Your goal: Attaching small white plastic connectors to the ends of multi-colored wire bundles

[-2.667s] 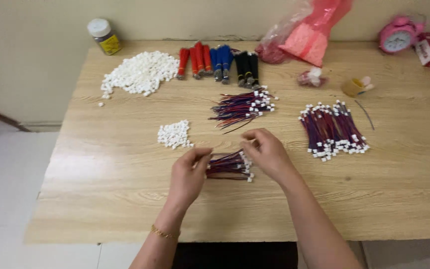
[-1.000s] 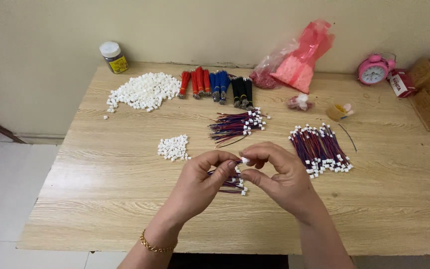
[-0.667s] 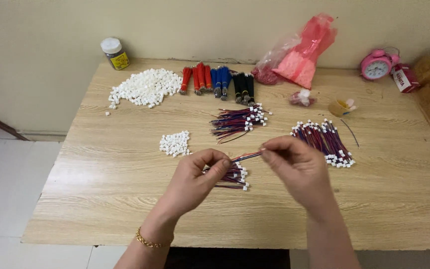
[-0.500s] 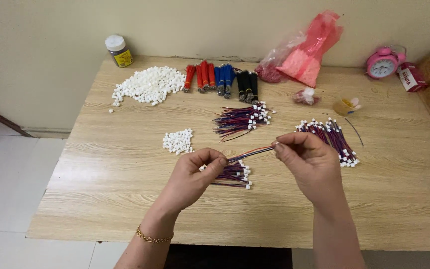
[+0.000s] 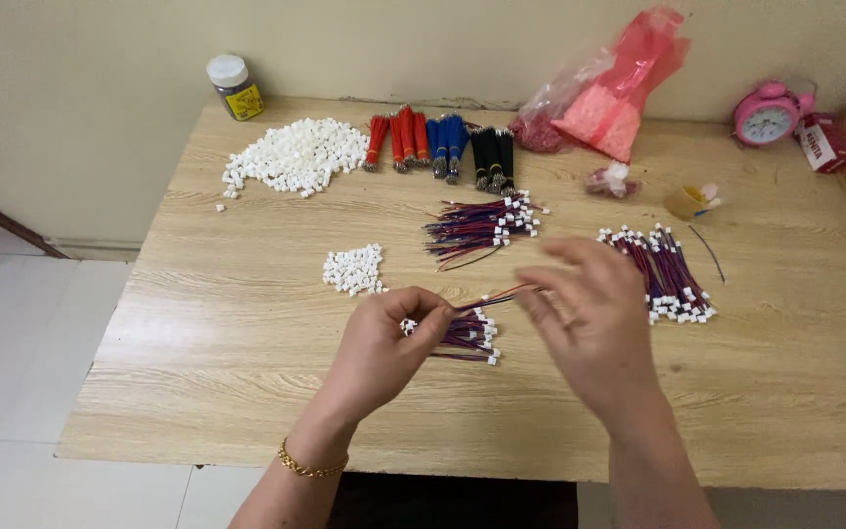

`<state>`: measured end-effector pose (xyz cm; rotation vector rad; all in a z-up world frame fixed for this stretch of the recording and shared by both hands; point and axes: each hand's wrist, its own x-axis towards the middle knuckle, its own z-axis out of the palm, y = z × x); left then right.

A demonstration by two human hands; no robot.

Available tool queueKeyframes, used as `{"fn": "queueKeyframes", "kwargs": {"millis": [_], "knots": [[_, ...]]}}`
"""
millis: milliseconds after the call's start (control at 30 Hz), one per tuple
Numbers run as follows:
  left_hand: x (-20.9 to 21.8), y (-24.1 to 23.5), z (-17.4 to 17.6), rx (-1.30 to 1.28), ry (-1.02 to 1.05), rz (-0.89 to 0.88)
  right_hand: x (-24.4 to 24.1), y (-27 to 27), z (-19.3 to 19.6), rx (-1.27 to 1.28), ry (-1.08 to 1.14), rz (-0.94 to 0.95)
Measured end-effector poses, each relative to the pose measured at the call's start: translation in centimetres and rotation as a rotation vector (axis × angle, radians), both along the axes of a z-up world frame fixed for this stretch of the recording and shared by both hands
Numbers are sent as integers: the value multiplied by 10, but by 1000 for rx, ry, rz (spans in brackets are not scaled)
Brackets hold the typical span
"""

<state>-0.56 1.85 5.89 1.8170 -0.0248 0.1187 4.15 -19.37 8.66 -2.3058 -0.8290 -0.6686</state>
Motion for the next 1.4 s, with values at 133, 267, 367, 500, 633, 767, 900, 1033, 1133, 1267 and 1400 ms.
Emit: {"fn": "queueKeyframes", "kwargs": {"millis": [133, 267, 367, 500, 633, 767, 900, 1033, 1133, 1267, 1400], "knots": [[1, -7, 0, 164, -105, -7, -1, 19, 1, -160, -37, 102], [0, -7, -9, 342, -236, 9, -1, 26, -2, -40, 383, 214], [-2, -9, -11, 87, -117, -2, 0, 26, -5, 39, 599, 221], [3, -8, -41, -465, 92, 67, 2, 24, -7, 134, 681, 161], [6, -13, -56, -546, 98, 85, 1, 27, -8, 143, 713, 148], [6, -18, -55, -517, 54, 62, 1, 29, -10, 140, 717, 159], [5, -20, -55, -490, 17, 64, -1, 29, -9, 164, 727, 159], [5, -25, -63, -462, -24, 94, -2, 31, -23, 256, 762, 145], [0, -33, -67, -411, -67, 211, -3, 33, -30, 402, 819, 122], [-7, -33, -53, -167, -255, 316, -6, 36, -22, 203, 682, 109], [-1, -26, -62, -124, -255, 267, 0, 35, -28, 64, 622, 151]]}}
